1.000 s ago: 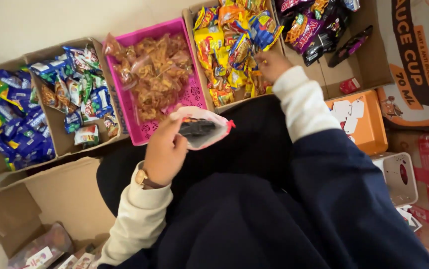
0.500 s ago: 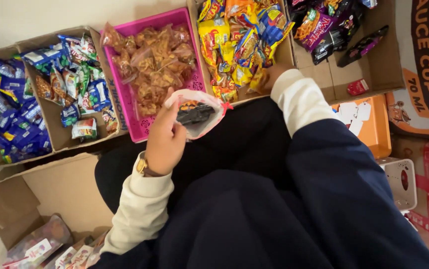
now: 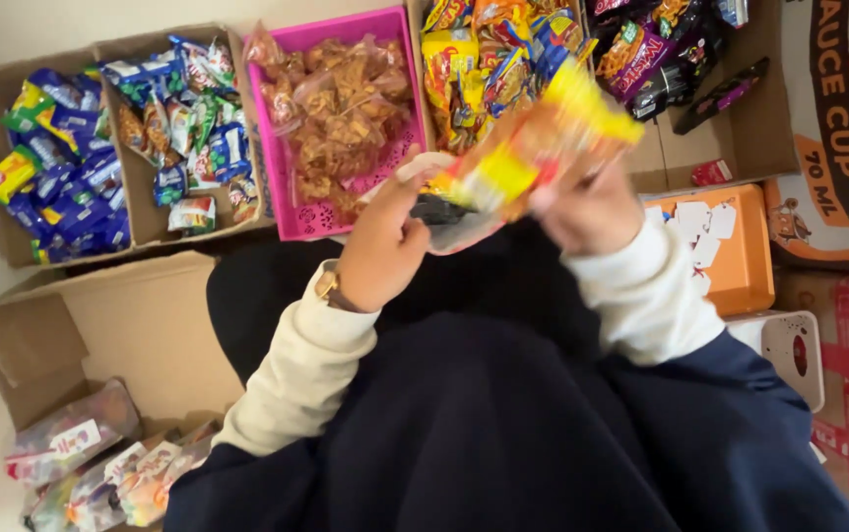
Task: Packing various small snack packets into individual drawstring gift bags from organized bins.
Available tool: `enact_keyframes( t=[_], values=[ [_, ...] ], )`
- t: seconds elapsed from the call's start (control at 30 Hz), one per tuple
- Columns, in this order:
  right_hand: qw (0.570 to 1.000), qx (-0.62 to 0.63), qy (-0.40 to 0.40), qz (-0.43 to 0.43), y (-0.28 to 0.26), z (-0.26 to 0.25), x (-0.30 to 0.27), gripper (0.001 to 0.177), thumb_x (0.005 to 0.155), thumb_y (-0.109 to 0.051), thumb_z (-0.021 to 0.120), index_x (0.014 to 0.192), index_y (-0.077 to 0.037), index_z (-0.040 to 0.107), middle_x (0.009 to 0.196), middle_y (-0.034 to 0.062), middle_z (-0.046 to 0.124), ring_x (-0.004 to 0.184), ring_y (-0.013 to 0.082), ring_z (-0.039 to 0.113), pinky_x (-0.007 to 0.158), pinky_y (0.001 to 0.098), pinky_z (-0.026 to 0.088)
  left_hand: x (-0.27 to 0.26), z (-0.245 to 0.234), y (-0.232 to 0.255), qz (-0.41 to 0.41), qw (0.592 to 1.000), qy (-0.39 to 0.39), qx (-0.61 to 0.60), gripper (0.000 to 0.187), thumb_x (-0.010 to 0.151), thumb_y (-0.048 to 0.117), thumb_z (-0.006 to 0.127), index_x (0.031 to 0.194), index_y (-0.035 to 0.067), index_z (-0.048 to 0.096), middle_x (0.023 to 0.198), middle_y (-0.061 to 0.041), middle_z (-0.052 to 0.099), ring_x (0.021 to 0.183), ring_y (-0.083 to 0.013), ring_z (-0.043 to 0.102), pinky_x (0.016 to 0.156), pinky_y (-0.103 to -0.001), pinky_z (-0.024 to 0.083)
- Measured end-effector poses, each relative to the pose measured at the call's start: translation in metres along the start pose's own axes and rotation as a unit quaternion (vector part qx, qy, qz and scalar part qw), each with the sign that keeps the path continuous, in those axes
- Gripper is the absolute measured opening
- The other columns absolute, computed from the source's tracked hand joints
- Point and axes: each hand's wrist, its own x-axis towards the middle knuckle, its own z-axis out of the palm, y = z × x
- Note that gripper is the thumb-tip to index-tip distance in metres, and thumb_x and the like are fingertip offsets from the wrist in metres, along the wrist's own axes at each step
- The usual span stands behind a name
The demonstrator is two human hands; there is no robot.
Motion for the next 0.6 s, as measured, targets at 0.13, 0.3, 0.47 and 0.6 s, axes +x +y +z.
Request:
enact_keyframes(
  t=[0.13, 0.3, 0.47, 0.6],
  values=[
    [0.992, -0.101, 0.067, 0.02, 0.032, 0.019, -0.047, 0.057, 0.074, 0.006, 0.082, 0.127, 0.01, 0.059, 0.12, 0.0261, 0.067, 0.114, 0.0372, 0.067, 0.099, 0.0528, 0.057, -0.022, 0.002, 0.001, -0.034, 0.999, -0.036, -0.021, 0.06, 0.082, -0.008, 0.056, 0.141, -0.004, 0.056, 0.15, -0.03, 0.05, 0.138, -0.0455, 0.05, 0.118, -0.048, 0.04],
    [0.926, -0.373, -0.057, 0.026, 0.009, 0.057, -0.059, 0.049, 0.078, 0.009, 0.069, 0.127, 0.002, 0.065, 0.117, 0.0272, 0.065, 0.119, 0.0455, 0.062, 0.102, 0.0552, 0.048, -0.052, 0.0, 0.011, -0.143, 0.982, -0.063, -0.103, 0.06, 0.08, -0.008, 0.05, 0.138, 0.005, 0.062, 0.154, -0.018, 0.048, 0.08, -0.0277, 0.075, 0.062, -0.025, 0.066],
    [0.735, -0.662, -0.133, 0.063, 0.014, 0.061, -0.068, 0.042, 0.076, -0.007, 0.068, 0.117, -0.003, 0.07, 0.109, 0.021, 0.069, 0.103, 0.0458, 0.068, 0.09, 0.0528, 0.055, -0.066, -0.001, 0.039, 0.006, 0.996, -0.069, 0.053, 0.044, 0.083, 0.0, 0.059, 0.126, -0.009, 0.061, 0.139, -0.034, 0.056, 0.125, -0.0465, 0.06, 0.109, -0.05, 0.05],
    [0.638, -0.753, -0.142, 0.077, 0.041, 0.041, -0.083, 0.032, 0.076, -0.011, 0.07, 0.107, -0.002, 0.075, 0.104, 0.0171, 0.071, 0.096, 0.0397, 0.071, 0.085, 0.048, 0.058, -0.077, 0.004, 0.048, 0.053, 0.995, -0.064, 0.059, 0.043, 0.08, -0.005, 0.06, 0.122, -0.012, 0.061, 0.141, -0.033, 0.056, 0.125, -0.0465, 0.06, 0.108, -0.05, 0.05]
  ],
)
